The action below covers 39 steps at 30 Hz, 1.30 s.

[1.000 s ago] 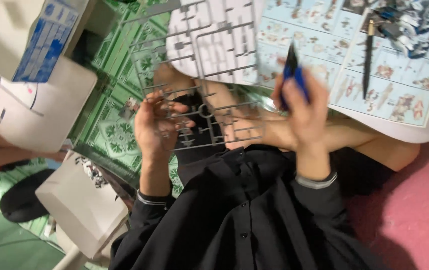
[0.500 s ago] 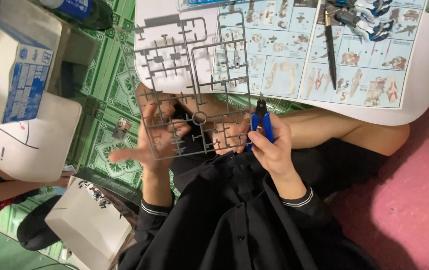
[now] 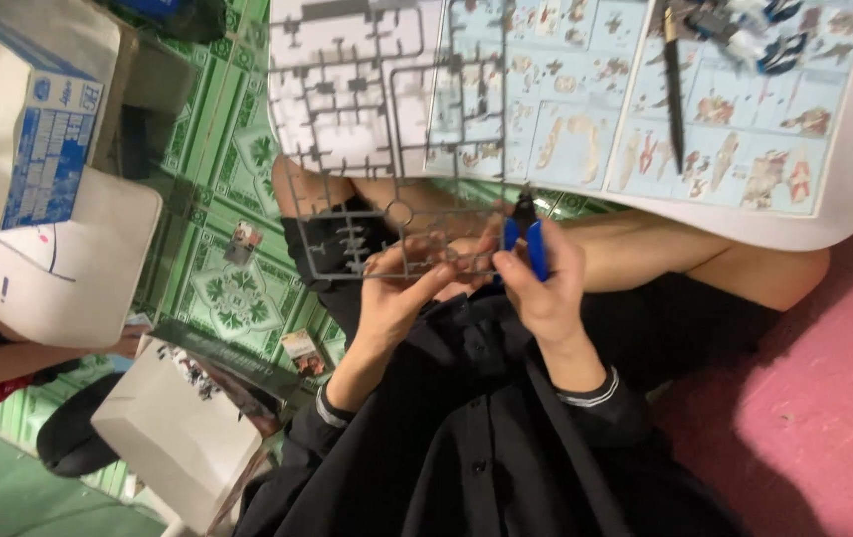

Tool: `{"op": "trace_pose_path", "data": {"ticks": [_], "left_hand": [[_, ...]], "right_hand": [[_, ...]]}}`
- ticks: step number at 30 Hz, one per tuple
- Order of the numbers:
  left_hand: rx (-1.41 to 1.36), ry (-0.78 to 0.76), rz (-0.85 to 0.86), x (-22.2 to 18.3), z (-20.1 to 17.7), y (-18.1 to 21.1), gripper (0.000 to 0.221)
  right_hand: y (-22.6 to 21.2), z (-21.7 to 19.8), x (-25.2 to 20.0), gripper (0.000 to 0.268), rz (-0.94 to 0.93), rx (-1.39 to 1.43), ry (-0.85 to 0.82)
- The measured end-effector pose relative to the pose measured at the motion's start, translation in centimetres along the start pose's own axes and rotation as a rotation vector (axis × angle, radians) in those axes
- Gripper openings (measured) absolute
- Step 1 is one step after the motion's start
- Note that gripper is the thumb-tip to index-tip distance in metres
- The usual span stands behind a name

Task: Cutting plastic model parts from a runner using nippers and following instructions to assemble a toy model.

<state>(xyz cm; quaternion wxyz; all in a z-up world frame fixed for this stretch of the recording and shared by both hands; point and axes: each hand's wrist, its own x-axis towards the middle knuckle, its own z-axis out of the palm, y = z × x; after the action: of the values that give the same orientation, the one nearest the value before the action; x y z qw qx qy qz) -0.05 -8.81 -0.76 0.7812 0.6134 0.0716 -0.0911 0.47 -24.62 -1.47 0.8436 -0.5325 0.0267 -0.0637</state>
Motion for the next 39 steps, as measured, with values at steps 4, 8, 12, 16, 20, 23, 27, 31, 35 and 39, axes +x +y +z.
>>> {"op": "trace_pose_path", "data": {"ticks": [4,8,12,16,20,23,27,31,35,39], "left_hand": [[-0.055,0.030,-0.109,0.0,1.3,1.6,0.033],[-0.134,0.009,-0.127,0.1,2.0,3.3,0.037],[-0.118,-0.036,-0.100,0.2,1.4,3.2,0.036],[-0.161,-0.083,0.000,0.1,2.4,5.1,0.034],[-0.238,-0.106,0.046,0.2,3.5,6.6,0.032],[-0.270,-0.134,0.093,0.0,3.3,6.0,0.028],[-0.280,-0.151,0.070,-0.1,3.1,6.2,0.026],[-0.287,-0.159,0.080,-0.2,3.0,5.8,0.030],[-0.291,-0.157,0.061,-0.1,3.1,6.2,0.032],[-0.337,-0.129,0.061,-0.2,3.1,5.6,0.030]], "right_hand": [[2.2,-1.7,-1.1,0.023,-0.080,0.105,0.138],[1.8,-1.2,-1.3,0.056,-0.112,0.209,0.082],[3.1,-4.6,-1.7,0.066,-0.069,0.035,0.021],[0.4,-3.4,-0.5,0.054,-0.290,-0.318,-0.196],[-0.5,-3.3,0.3,0.050,-0.435,-0.557,-0.258],[-0.2,-3.7,0.8,0.054,-0.559,-0.629,-0.225],[-0.8,-3.0,1.8,0.056,-0.648,-0.575,-0.261],[-0.9,-2.7,2.0,0.056,-0.689,-0.549,-0.260],[-1.7,-2.0,2.1,0.056,-0.687,-0.576,-0.244],[-1.7,-1.8,2.3,0.052,-0.717,-0.558,-0.249]]}}
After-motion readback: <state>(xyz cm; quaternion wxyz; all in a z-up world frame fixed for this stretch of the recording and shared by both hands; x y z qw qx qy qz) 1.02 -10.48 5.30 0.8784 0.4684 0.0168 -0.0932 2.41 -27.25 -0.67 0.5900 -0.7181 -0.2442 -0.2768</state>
